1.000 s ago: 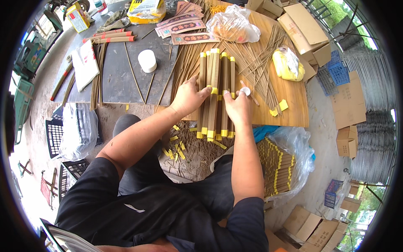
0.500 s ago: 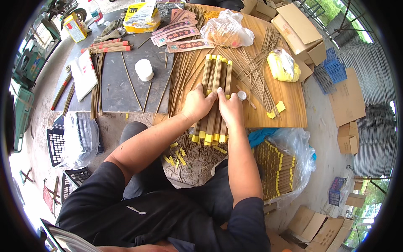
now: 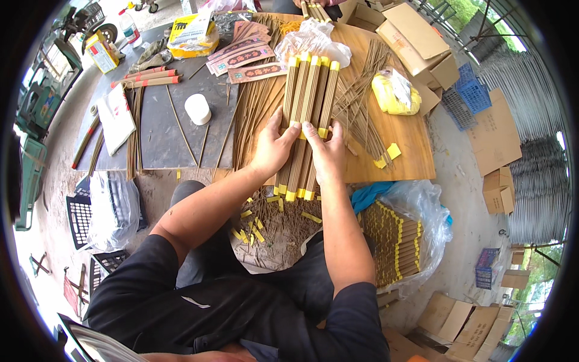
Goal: The person gathers thin wooden sticks, aligns them into bundles, and secures them with yellow tape. They then wrap each bundle with a printed paper label and place the finished bundles on the table.
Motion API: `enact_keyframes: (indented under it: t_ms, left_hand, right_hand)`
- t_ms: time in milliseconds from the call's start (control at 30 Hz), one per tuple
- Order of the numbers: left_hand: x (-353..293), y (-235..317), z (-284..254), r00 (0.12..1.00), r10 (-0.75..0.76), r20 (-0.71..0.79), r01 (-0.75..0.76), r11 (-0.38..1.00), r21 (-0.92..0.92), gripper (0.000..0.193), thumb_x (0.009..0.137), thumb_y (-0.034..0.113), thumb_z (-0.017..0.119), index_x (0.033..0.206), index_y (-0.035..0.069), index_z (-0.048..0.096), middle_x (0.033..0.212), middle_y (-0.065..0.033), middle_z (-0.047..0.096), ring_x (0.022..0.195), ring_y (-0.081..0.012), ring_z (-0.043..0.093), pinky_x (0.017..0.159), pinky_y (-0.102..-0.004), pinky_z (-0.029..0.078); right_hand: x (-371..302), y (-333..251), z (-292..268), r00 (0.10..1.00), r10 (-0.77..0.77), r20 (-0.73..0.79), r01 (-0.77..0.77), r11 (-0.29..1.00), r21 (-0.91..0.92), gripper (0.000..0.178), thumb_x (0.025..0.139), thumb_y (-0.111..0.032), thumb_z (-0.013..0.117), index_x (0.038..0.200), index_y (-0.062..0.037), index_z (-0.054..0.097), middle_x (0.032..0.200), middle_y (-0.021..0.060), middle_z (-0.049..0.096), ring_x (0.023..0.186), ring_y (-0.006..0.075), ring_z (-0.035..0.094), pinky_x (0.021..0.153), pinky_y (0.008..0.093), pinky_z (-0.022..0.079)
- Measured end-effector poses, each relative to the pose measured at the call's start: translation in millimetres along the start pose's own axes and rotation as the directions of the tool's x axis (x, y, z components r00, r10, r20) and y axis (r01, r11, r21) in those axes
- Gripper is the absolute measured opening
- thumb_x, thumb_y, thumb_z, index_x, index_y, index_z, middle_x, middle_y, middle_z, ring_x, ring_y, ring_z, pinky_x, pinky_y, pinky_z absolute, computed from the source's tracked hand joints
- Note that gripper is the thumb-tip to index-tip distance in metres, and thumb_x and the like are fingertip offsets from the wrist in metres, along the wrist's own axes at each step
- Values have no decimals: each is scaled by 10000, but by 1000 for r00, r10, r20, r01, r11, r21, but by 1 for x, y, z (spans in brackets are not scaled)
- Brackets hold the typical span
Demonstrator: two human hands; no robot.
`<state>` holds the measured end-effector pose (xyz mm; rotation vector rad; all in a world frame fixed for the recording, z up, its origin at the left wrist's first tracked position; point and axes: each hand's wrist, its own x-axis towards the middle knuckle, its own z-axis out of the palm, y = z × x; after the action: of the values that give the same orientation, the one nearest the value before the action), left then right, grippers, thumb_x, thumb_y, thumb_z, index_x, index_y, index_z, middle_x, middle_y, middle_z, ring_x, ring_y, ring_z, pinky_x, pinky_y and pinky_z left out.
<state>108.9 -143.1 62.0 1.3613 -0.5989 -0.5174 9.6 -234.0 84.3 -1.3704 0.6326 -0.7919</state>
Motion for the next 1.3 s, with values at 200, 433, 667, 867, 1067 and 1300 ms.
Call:
enact_keyframes:
  t_ms: [200, 433, 667, 867, 1067, 1300]
  left_hand:
    - [2, 43, -1, 894, 442, 69, -444, 896, 20, 647, 1008, 154, 609, 1567, -23, 335, 1441, -272, 564, 1357, -367, 553, 1138, -414, 412]
    - [11, 58, -7, 816, 536, 214, -540, 840, -46, 599, 1046, 166, 542, 1571, -16, 319, 1519, -250, 481, 1424, -353, 472, 1176, -412, 353]
    - [27, 48, -18, 766, 565, 306, -567, 819, -93, 624, 1056, 254, 520, 1577, -20, 311, 1517, -255, 484, 1421, -366, 474, 1173, -416, 353]
    - [35, 60, -15, 835, 507, 215, -478, 861, -177, 617, 981, 184, 695, 1485, -13, 399, 1292, -163, 642, 1196, -229, 611, 1054, -373, 470]
    - [39, 66, -8, 836, 515, 191, -481, 854, -199, 639, 951, 173, 736, 1469, -20, 415, 1319, -176, 620, 1212, -235, 604, 1054, -371, 469]
    - [38, 75, -6, 850, 494, 182, -470, 868, -159, 640, 930, 168, 767, 1453, -25, 453, 1372, -186, 584, 1240, -226, 581, 1049, -360, 472]
  right_hand:
    - [-6, -35, 17, 880, -475, 4, 474, 879, 44, 755, 914, -211, 813, 1430, 31, 317, 1318, 153, 572, 1178, 217, 602, 1033, 370, 496]
    - [9, -30, 8, 771, -633, 74, 633, 774, 23, 924, 841, -261, 881, 1488, 14, 281, 1367, 148, 545, 1230, 234, 571, 1067, 385, 461]
    - [10, -47, 6, 742, -655, 141, 643, 756, 125, 895, 848, -225, 864, 1491, 8, 287, 1365, 137, 547, 1227, 225, 592, 1055, 393, 498]
    - [17, -66, 14, 738, -662, 133, 652, 750, 111, 783, 889, -220, 832, 1457, 18, 350, 1299, 116, 593, 1158, 205, 622, 1015, 371, 512]
    - [21, -75, 10, 762, -646, 52, 637, 761, 117, 744, 903, -205, 820, 1441, 20, 357, 1318, 114, 574, 1166, 188, 599, 1015, 359, 502]
    - [22, -83, 3, 771, -630, 90, 619, 776, 122, 770, 845, -62, 803, 1448, 3, 329, 1344, 117, 537, 1212, 196, 570, 1051, 380, 488]
